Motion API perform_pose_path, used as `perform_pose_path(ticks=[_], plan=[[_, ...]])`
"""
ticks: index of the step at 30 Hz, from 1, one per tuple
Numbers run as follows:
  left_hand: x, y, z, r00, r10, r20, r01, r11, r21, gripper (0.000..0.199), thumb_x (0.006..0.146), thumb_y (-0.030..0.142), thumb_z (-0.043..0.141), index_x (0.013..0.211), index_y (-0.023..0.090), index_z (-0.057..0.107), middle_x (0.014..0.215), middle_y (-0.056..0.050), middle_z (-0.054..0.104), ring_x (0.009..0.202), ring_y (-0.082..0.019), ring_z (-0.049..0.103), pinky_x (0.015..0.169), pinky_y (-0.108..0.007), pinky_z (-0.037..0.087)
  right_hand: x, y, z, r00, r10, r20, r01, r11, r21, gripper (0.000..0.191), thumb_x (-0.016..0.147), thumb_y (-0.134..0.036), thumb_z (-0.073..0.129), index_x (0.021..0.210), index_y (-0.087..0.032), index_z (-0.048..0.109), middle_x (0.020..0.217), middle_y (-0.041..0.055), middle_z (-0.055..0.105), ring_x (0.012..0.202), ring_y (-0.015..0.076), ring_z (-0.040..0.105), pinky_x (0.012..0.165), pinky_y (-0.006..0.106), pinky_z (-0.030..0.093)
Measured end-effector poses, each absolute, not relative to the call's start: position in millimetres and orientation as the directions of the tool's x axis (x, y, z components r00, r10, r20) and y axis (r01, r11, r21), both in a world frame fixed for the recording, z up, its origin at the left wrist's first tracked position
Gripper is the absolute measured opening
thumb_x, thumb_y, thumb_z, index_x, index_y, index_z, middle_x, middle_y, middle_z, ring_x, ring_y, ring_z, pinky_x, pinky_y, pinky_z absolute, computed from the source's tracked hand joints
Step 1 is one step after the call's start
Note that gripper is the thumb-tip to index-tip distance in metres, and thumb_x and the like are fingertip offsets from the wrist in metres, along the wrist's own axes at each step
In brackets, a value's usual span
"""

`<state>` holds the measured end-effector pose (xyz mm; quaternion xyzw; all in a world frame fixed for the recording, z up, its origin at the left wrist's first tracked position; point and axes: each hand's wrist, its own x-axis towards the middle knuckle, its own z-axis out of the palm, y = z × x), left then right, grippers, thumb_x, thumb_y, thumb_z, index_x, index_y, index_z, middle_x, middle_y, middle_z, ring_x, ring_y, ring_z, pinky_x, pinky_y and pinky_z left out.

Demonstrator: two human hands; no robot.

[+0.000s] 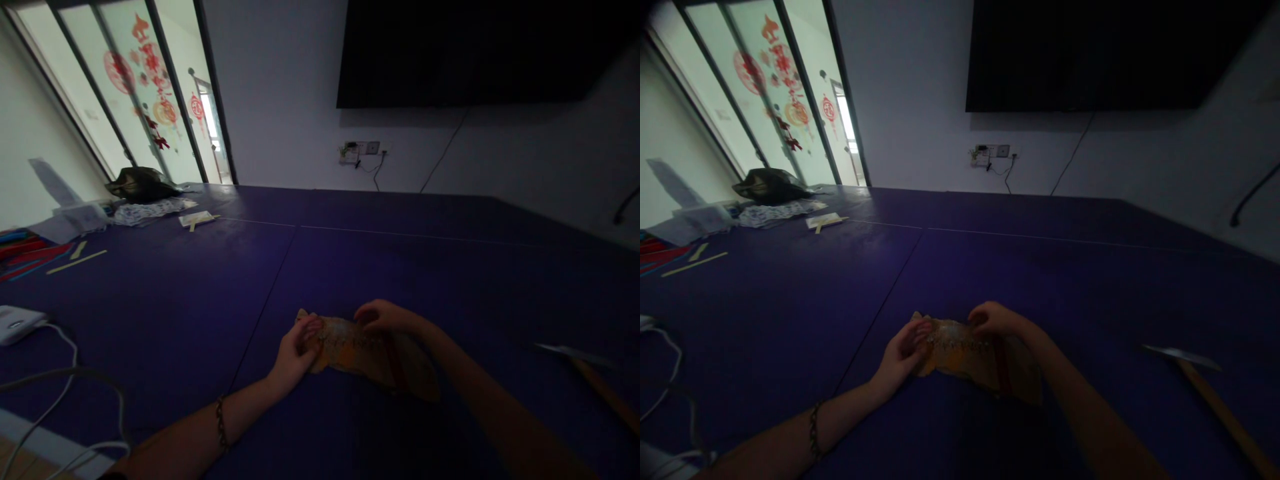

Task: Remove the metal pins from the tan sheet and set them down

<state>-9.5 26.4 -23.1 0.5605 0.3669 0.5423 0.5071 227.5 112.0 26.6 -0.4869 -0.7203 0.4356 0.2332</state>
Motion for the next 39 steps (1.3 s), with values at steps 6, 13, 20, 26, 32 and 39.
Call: perform_pose_path(ticks=[6,13,20,26,32,39], plan=[[-9.7,29.8,-24.9,0.255,0.955,0.15,0.089,-0.178,0.98,0.043,0.065,0.012,0.063,0.107,0.016,0.058,0.114,-0.011,0.06,0.108,-0.023,0.054,0.1,-0.042,0.035,225.3,55.3,11.9,0.022,0.978,0.205,0.332,0.186,-0.925,0.044,0.087,-0.048,0.03,0.1,-0.02,0.061,0.107,0.011,0.065,0.101,0.0224,0.059,0.087,0.038,0.046],[-15.1,36.4,-20.1,0.241,0.956,0.169,0.148,-0.208,0.967,0.02,0.069,0.018,0.062,0.088,0.018,0.069,0.102,-0.008,0.067,0.098,-0.022,0.059,0.093,-0.039,0.042,228.3,25.9,-15.8,-0.045,0.977,0.208,0.352,0.21,-0.912,0.03,0.07,-0.04,0.061,0.094,-0.023,0.065,0.097,0.0078,0.069,0.092,0.0254,0.063,0.083,0.042,0.048],[-18.3,37.1,-11.3,0.217,0.962,0.167,0.153,-0.203,0.967,0.012,0.07,0.023,0.062,0.076,0.02,0.073,0.098,-0.007,0.069,0.096,-0.023,0.06,0.093,-0.041,0.042,229.3,25.9,-13.9,-0.136,0.963,0.231,0.394,0.267,-0.879,0.031,0.064,-0.03,0.067,0.095,-0.026,0.067,0.097,0.0039,0.069,0.093,0.0247,0.061,0.084,0.042,0.047],[-17.3,33.4,-11.4,0.159,0.983,0.088,0.058,-0.098,0.993,0.018,0.07,0.03,0.064,0.082,0.018,0.072,0.094,-0.007,0.07,0.095,-0.023,0.06,0.093,-0.04,0.042,229.2,25.0,-9.6,-0.152,0.95,0.274,0.453,0.313,-0.835,0.03,0.065,-0.026,0.067,0.095,-0.031,0.068,0.098,0.001,0.069,0.093,0.0252,0.06,0.084,0.043,0.045],[-16.0,33.4,-15.8,0.071,0.997,-0.037,-0.208,0.052,0.977,0.03,0.071,0.038,0.064,0.085,0.011,0.068,0.085,-0.01,0.07,0.084,-0.021,0.064,0.086,-0.036,0.047,228.0,24.1,-9.7,-0.146,0.948,0.283,0.459,0.318,-0.83,0.025,0.069,-0.029,0.064,0.093,-0.03,0.069,0.1,0.0015,0.07,0.096,0.0258,0.06,0.085,0.043,0.044],[-16.0,33.9,-14.0,0.052,0.996,-0.067,-0.278,0.078,0.957,0.03,0.069,0.036,0.066,0.086,0.011,0.066,0.079,-0.008,0.07,0.078,-0.019,0.065,0.08,-0.031,0.048,227.7,25.0,-9.9,-0.141,0.952,0.271,0.387,0.305,-0.87,0.02,0.076,-0.034,0.053,0.082,-0.031,0.072,0.091,-0.0009,0.073,0.094,0.0246,0.062,0.087,0.041,0.044]])
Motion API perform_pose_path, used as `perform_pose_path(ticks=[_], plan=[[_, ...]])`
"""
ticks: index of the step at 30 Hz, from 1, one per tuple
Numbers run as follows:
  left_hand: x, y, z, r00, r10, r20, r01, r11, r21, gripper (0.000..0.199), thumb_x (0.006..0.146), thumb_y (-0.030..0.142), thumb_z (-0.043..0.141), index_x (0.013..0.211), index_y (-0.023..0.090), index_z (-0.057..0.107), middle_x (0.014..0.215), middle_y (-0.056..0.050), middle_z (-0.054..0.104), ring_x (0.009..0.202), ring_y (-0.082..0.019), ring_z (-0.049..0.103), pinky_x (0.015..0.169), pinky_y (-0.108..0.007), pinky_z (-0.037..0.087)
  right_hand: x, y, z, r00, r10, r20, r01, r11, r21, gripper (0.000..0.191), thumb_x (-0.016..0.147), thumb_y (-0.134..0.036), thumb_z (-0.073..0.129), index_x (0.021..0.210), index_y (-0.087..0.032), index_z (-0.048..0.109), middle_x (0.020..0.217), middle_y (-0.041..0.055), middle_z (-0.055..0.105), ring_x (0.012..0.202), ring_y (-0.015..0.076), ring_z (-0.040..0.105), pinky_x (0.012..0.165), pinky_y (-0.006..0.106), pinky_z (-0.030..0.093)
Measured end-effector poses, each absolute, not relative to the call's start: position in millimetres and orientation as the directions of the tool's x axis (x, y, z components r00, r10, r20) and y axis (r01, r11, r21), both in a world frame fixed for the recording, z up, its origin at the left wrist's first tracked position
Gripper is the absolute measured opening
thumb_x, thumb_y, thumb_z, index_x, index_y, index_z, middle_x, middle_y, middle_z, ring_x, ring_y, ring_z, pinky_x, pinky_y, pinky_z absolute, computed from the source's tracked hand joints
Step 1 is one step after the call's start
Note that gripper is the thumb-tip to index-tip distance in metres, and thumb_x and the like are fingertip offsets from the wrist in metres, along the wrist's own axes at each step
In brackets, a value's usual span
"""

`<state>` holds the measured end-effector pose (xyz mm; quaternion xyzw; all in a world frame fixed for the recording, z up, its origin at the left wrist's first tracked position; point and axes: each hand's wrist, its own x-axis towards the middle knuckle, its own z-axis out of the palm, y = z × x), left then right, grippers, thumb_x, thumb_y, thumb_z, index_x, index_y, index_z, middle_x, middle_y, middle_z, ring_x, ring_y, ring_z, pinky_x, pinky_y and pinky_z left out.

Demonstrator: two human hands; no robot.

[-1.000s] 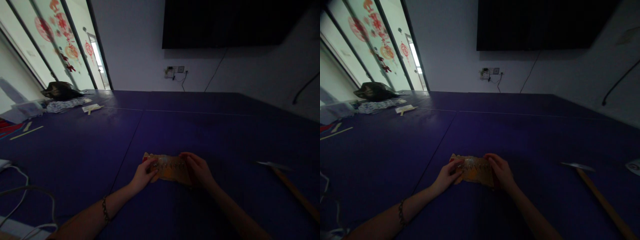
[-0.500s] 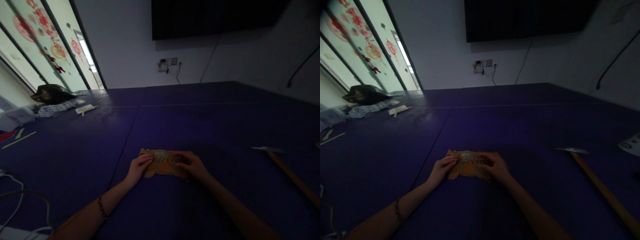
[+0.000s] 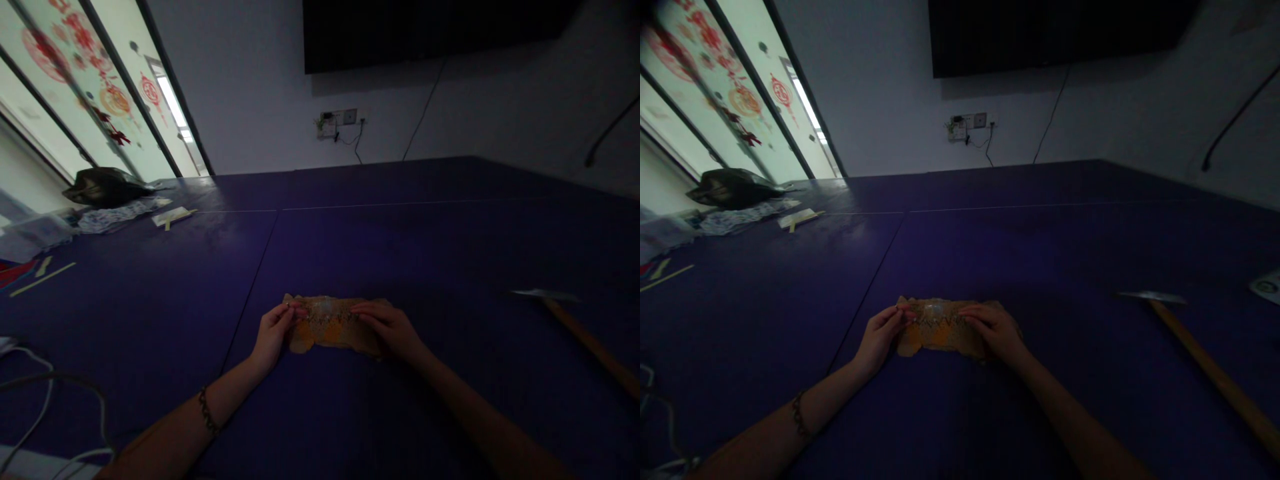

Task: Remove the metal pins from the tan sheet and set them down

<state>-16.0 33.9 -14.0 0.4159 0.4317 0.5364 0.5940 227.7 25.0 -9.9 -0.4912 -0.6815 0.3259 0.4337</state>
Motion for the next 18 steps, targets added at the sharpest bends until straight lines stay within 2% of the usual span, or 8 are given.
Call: perform_pose_path(ticks=[7,11,14,18], plan=[[-15.4,32.8,-14.2,0.064,0.996,-0.061,-0.243,0.075,0.967,0.023,0.069,0.032,0.066,0.079,0.011,0.066,0.077,-0.007,0.07,0.075,-0.017,0.064,0.079,-0.029,0.047,230.0,23.5,-9.1,-0.061,0.978,0.199,0.285,0.208,-0.936,0.022,0.076,-0.041,0.054,0.076,-0.027,0.072,0.083,0.0021,0.073,0.085,0.0252,0.063,0.08,0.039,0.045],[-14.9,31.6,-11.4,0.048,0.997,-0.058,-0.293,0.07,0.953,0.02,0.071,0.028,0.063,0.083,0.012,0.063,0.076,-0.006,0.069,0.072,-0.015,0.064,0.076,-0.029,0.047,231.1,26.5,-12.5,0.037,0.987,0.157,0.153,0.149,-0.977,0.035,0.083,-0.048,0.041,0.082,-0.023,0.065,0.075,0.0051,0.069,0.073,0.022,0.064,0.068,0.035,0.049],[-15.1,30.1,-9.0,0.016,0.998,-0.066,-0.358,0.068,0.931,0.014,0.072,0.023,0.06,0.082,0.013,0.059,0.071,-0.003,0.067,0.067,-0.014,0.063,0.071,-0.028,0.048,231.0,29.9,-14.5,0.081,0.985,0.149,0.083,0.143,-0.986,0.033,0.083,-0.049,0.038,0.089,-0.023,0.057,0.068,0.002,0.062,0.062,0.0181,0.061,0.058,0.031,0.048],[-17.6,32.0,-6.2,-0.014,0.997,-0.069,-0.431,0.057,0.9,0.006,0.068,0.017,0.057,0.073,0.015,0.054,0.06,0.002,0.06,0.056,-0.01,0.057,0.06,-0.022,0.045,228.9,31.2,-15.7,0.083,0.984,0.16,0.108,0.15,-0.983,0.028,0.081,-0.047,0.04,0.09,-0.023,0.052,0.057,-0.0043,0.047,0.047,0.013,0.048,0.045,0.025,0.039]])
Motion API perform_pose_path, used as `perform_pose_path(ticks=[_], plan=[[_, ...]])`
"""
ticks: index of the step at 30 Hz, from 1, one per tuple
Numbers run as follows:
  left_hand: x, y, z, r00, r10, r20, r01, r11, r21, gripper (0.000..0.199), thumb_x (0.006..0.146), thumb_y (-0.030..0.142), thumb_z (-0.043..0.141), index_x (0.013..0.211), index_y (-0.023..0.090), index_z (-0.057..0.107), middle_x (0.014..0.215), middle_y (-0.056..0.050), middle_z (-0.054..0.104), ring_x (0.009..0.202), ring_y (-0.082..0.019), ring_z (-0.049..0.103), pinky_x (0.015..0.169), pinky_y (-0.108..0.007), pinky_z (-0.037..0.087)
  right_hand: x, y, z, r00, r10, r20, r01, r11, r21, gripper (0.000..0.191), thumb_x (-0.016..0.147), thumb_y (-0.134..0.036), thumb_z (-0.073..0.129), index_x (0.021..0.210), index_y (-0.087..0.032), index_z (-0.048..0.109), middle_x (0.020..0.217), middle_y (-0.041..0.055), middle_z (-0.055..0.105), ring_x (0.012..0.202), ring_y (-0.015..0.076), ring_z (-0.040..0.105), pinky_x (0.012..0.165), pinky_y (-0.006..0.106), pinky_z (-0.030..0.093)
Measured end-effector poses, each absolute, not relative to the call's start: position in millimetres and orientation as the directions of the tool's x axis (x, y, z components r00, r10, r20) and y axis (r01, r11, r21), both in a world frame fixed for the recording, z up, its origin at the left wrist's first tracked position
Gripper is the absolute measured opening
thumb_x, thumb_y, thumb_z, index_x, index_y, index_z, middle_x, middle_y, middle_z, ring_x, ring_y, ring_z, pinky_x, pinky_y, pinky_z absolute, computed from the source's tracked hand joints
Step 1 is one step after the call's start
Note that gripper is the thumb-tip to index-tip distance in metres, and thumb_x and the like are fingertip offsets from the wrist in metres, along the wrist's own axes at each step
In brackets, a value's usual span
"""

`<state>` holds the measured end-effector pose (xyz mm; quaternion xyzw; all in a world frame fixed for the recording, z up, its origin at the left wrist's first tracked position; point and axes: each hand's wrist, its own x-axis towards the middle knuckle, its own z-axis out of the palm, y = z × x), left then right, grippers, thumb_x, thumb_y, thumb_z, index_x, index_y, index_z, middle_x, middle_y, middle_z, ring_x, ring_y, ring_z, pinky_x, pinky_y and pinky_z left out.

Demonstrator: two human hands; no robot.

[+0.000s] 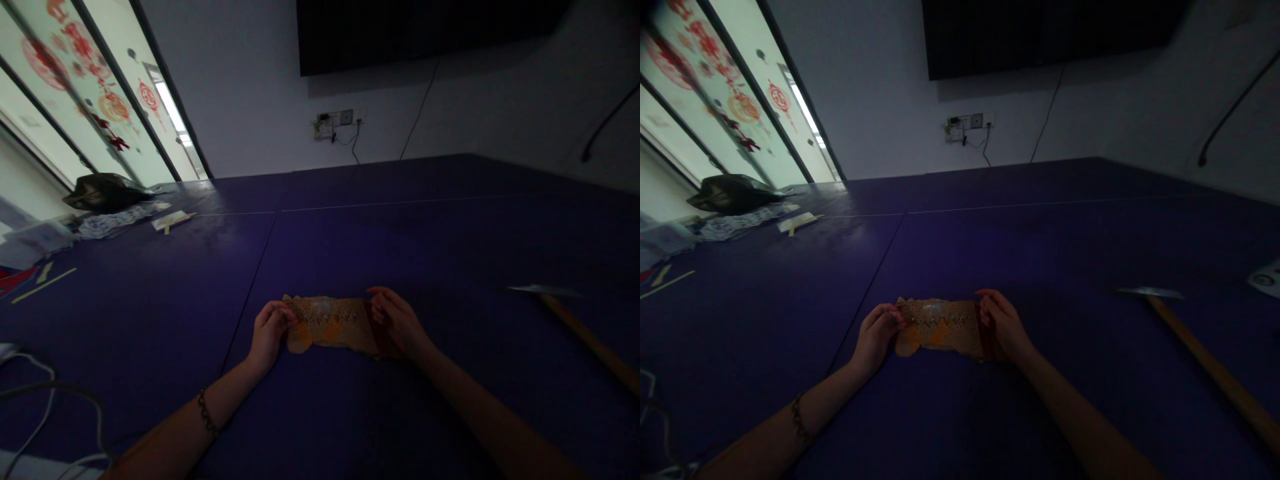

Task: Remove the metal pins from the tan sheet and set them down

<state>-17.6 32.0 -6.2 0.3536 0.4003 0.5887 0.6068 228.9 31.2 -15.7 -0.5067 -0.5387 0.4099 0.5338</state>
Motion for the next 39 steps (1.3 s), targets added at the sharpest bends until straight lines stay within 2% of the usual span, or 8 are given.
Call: perform_pose_path(ticks=[6,11,16,24,28,31,35,39], plan=[[-22.2,46.0,4.3,0.01,0.999,-0.034,-0.515,0.034,0.857,0.006,0.061,0.011,0.052,0.06,0.015,0.048,0.056,0.002,0.053,0.054,-0.009,0.052,0.055,-0.02,0.041,222.3,27.1,-11.3,-0.022,0.98,0.195,0.326,0.192,-0.926,0.015,0.064,-0.03,0.065,0.077,-0.024,0.061,0.054,-0.006,0.044,0.054,0.0138,0.045,0.052,0.025,0.035],[-21.3,50.2,4.6,0.104,0.991,-0.089,-0.576,0.133,0.807,0.01,0.052,0.007,0.044,0.049,0.015,0.04,0.05,0.002,0.042,0.054,-0.012,0.049,0.055,-0.023,0.04,217.0,25.2,-7.0,-0.071,0.972,0.223,0.423,0.232,-0.876,0.011,0.067,-0.027,0.062,0.078,-0.024,0.062,0.054,-0.0058,0.046,0.052,0.0131,0.045,0.051,0.025,0.033],[-16.3,51.6,-4.0,0.188,0.98,-0.065,-0.574,0.164,0.802,0.009,0.049,0.008,0.041,0.051,0.016,0.037,0.048,0.004,0.033,0.043,-0.008,0.033,0.045,-0.02,0.027,216.3,24.2,-5.5,-0.097,0.968,0.231,0.454,0.25,-0.855,0.012,0.069,-0.028,0.06,0.079,-0.024,0.063,0.057,-0.0041,0.05,0.052,0.0137,0.048,0.05,0.024,0.036],[-7.0,51.7,-19.6,0.17,0.976,0.134,-0.158,-0.108,0.982,0.016,0.052,0.009,0.051,0.061,0.017,0.04,0.06,0.005,0.04,0.056,-0.008,0.034,0.053,-0.02,0.027,219.4,22.5,-6.9,-0.093,0.971,0.222,0.471,0.239,-0.849,0.014,0.071,-0.031,0.057,0.077,-0.024,0.068,0.066,0.0005,0.065,0.064,0.0187,0.059,0.058,0.029,0.043],[-8.3,53.0,-22.7,0.186,0.978,0.092,0.104,-0.113,0.988,0.015,0.059,0.015,0.06,0.064,0.016,0.046,0.058,0.006,0.039,0.054,-0.008,0.033,0.054,-0.02,0.027,221.1,22.2,-7.4,-0.091,0.972,0.215,0.456,0.233,-0.859,0.014,0.071,-0.031,0.059,0.075,-0.026,0.07,0.076,0.0018,0.071,0.076,0.0224,0.063,0.068,0.033,0.046],[-9.5,53.2,-22.4,0.206,0.977,0.059,0.174,-0.095,0.98,0.016,0.063,0.023,0.065,0.062,0.016,0.051,0.056,0.006,0.039,0.053,-0.008,0.035,0.054,-0.021,0.028,221.3,22.1,-8.1,-0.08,0.975,0.206,0.427,0.22,-0.877,0.013,0.069,-0.031,0.06,0.072,-0.028,0.072,0.078,0.0012,0.073,0.079,0.0241,0.063,0.074,0.036,0.045],[-9.6,50.7,-20.6,0.178,0.982,0.063,0.078,-0.078,0.994,0.019,0.061,0.027,0.069,0.061,0.015,0.054,0.056,0.005,0.043,0.055,-0.009,0.039,0.055,-0.022,0.03,220.8,21.7,-6.9,-0.062,0.982,0.178,0.363,0.189,-0.913,0.012,0.065,-0.029,0.061,0.068,-0.031,0.073,0.075,0.0003,0.073,0.076,0.024,0.063,0.073,0.036,0.045],[-10.0,49.6,-16.2,0.121,0.993,0.002,-0.17,0.018,0.985,0.021,0.064,0.03,0.066,0.064,0.015,0.051,0.054,0.006,0.04,0.048,-0.006,0.034,0.047,-0.019,0.026,221.7,21.5,-4.6,-0.025,0.99,0.138,0.277,0.14,-0.951,0.009,0.062,-0.029,0.065,0.065,-0.029,0.073,0.071,0.0011,0.072,0.073,0.0234,0.062,0.069,0.034,0.044]])
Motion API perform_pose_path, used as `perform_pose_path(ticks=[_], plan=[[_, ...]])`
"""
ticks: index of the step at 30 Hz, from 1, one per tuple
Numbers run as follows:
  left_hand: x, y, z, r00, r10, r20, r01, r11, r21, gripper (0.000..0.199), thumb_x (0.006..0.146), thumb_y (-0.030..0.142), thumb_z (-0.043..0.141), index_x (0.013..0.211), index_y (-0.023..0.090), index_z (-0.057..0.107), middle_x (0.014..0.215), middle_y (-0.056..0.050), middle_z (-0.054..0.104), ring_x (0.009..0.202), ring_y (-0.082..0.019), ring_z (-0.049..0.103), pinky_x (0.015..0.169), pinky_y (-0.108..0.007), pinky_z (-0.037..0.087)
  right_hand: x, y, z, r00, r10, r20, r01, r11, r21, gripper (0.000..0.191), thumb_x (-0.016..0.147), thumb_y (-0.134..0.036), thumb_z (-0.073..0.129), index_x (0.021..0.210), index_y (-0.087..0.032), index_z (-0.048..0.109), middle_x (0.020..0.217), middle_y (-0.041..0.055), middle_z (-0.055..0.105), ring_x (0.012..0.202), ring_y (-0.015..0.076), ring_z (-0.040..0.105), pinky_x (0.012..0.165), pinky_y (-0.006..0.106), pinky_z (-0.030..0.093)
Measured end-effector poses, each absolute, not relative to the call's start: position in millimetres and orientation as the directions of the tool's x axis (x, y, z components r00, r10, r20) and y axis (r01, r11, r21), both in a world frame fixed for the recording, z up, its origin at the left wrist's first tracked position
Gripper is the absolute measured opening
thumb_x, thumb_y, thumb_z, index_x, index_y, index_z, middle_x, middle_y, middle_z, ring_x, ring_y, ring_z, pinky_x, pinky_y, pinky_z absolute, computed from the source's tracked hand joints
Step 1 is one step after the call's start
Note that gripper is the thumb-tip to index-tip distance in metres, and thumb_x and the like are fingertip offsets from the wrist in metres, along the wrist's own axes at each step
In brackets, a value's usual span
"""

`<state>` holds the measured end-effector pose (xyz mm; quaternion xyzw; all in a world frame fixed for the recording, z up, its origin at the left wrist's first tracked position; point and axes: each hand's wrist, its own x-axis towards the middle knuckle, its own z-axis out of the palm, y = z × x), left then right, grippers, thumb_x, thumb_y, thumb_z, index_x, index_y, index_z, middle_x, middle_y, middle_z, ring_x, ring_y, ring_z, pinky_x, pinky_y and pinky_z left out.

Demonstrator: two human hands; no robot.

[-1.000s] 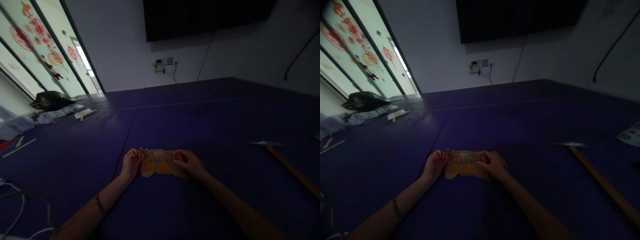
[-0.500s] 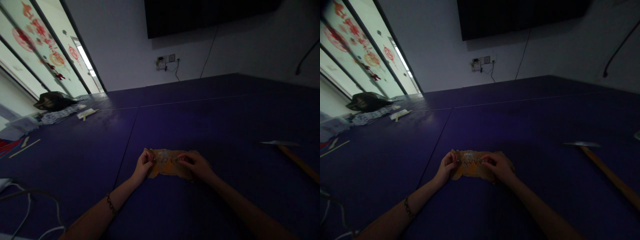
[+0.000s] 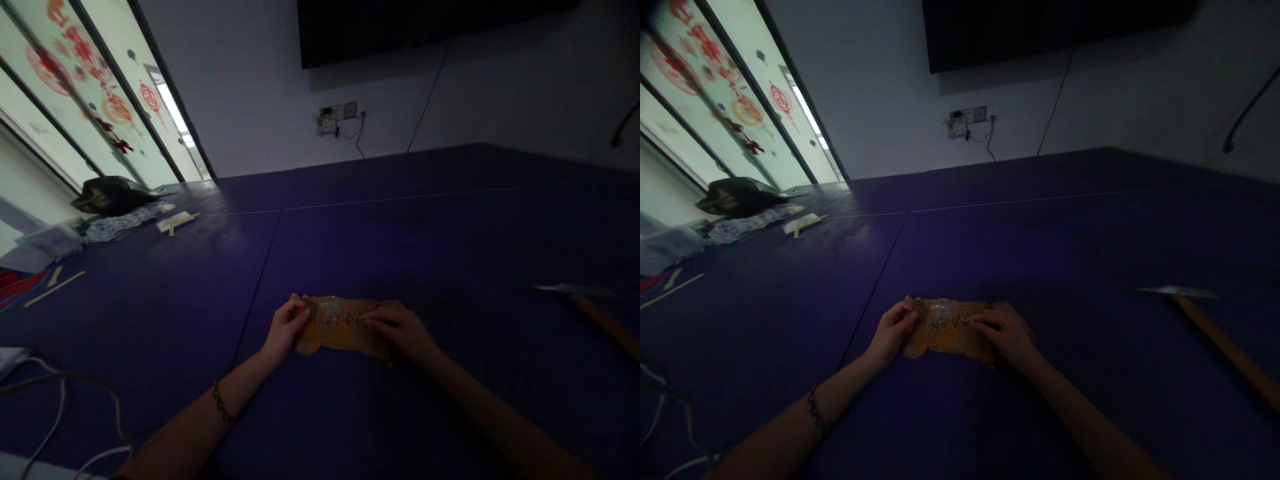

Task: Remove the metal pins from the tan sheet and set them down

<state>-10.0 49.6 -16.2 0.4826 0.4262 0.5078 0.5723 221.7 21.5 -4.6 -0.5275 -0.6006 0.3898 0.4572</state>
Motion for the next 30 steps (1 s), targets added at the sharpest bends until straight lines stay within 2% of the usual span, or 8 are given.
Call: perform_pose_path(ticks=[4,8,12,14,17,24,27,30], plan=[[-12.1,52.5,-12.1,0.163,0.983,-0.08,-0.38,0.137,0.915,0.025,0.067,0.031,0.062,0.061,0.015,0.042,0.051,0.006,0.041,0.041,-0.003,0.029,0.04,-0.016,0.02,226.1,24.6,-6.5,0.085,0.993,0.085,0.111,0.075,-0.991,0.01,0.064,-0.033,0.066,0.064,-0.024,0.07,0.061,0.0014,0.064,0.062,0.0184,0.057,0.058,0.03,0.041],[-11.4,52.2,-12.7,0.213,0.972,-0.101,-0.384,0.178,0.906,0.029,0.071,0.037,0.058,0.064,0.018,0.037,0.047,0.006,0.047,0.032,-0.003,0.027,0.035,-0.016,0.016,232.5,30.6,-8.1,0.169,0.985,0.034,-0.109,0.053,-0.993,0.023,0.068,-0.043,0.06,0.059,-0.022,0.058,0.053,-0.0027,0.048,0.046,0.0112,0.042,0.043,0.025,0.034],[-8.0,46.8,-12.9,0.223,0.974,-0.046,-0.302,0.114,0.947,0.031,0.073,0.044,0.057,0.078,0.017,0.042,0.046,0.007,0.049,0.034,-0.007,0.041,0.039,-0.02,0.032,235.6,33.7,-5.6,0.162,0.987,0.01,-0.252,0.052,-0.966,0.03,0.068,-0.041,0.057,0.05,-0.022,0.042,0.052,-0.0036,0.04,0.046,0.0108,0.037,0.043,0.025,0.035],[-7.2,45.5,-12.4,0.238,0.971,-0.028,-0.287,0.098,0.953,0.032,0.075,0.045,0.057,0.085,0.017,0.044,0.046,0.007,0.049,0.041,-0.01,0.05,0.048,-0.024,0.04,235.3,33.6,-4.5,0.148,0.989,-0.004,-0.29,0.039,-0.956,0.026,0.069,-0.039,0.056,0.054,-0.022,0.044,0.056,-0.002,0.044,0.049,0.0122,0.042,0.047,0.027,0.039],[-7.4,46.6,-13.8,0.243,0.97,-0.006,-0.304,0.082,0.949,0.029,0.076,0.041,0.057,0.087,0.017,0.045,0.051,0.006,0.051,0.053,-0.012,0.056,0.058,-0.027,0.043,234.6,32.5,-2.4,0.115,0.993,-0.018,-0.308,0.019,-0.951,0.014,0.068,-0.034,0.059,0.066,-0.022,0.053,0.065,0.0003,0.05,0.055,0.0136,0.047,0.052,0.029,0.041],[-5.3,50.6,-22.1,0.295,0.955,0.015,-0.294,0.076,0.953,0.029,0.073,0.04,0.059,0.079,0.017,0.042,0.049,0.01,0.038,0.039,-0.005,0.039,0.048,-0.023,0.039,227.7,25.0,16.0,0.056,0.998,0.017,-0.254,0.03,-0.967,0.021,0.063,-0.028,0.066,0.083,-0.023,0.059,0.058,-0.0065,0.04,0.046,0.009,0.037,0.044,0.023,0.032],[-5.7,49.5,-20.6,0.292,0.956,0.013,-0.223,0.054,0.973,0.03,0.073,0.042,0.058,0.078,0.018,0.042,0.047,0.011,0.036,0.037,-0.004,0.034,0.043,-0.02,0.034,216.3,23.4,16.7,-0.009,0.998,0.064,0.026,0.064,-0.998,0.02,0.061,-0.025,0.067,0.081,-0.025,0.061,0.053,-0.0082,0.038,0.046,0.0098,0.039,0.045,0.023,0.031],[-7.5,47.9,-17.9,0.285,0.958,0.002,-0.131,0.037,0.991,0.031,0.071,0.041,0.061,0.074,0.018,0.041,0.048,0.011,0.036,0.036,-0.003,0.031,0.041,-0.018,0.028,203.9,24.9,8.4,-0.051,0.991,0.12,0.302,0.13,-0.944,0.012,0.058,-0.024,0.067,0.07,-0.024,0.064,0.044,-0.0088,0.036,0.042,0.0112,0.038,0.044,0.024,0.029]])
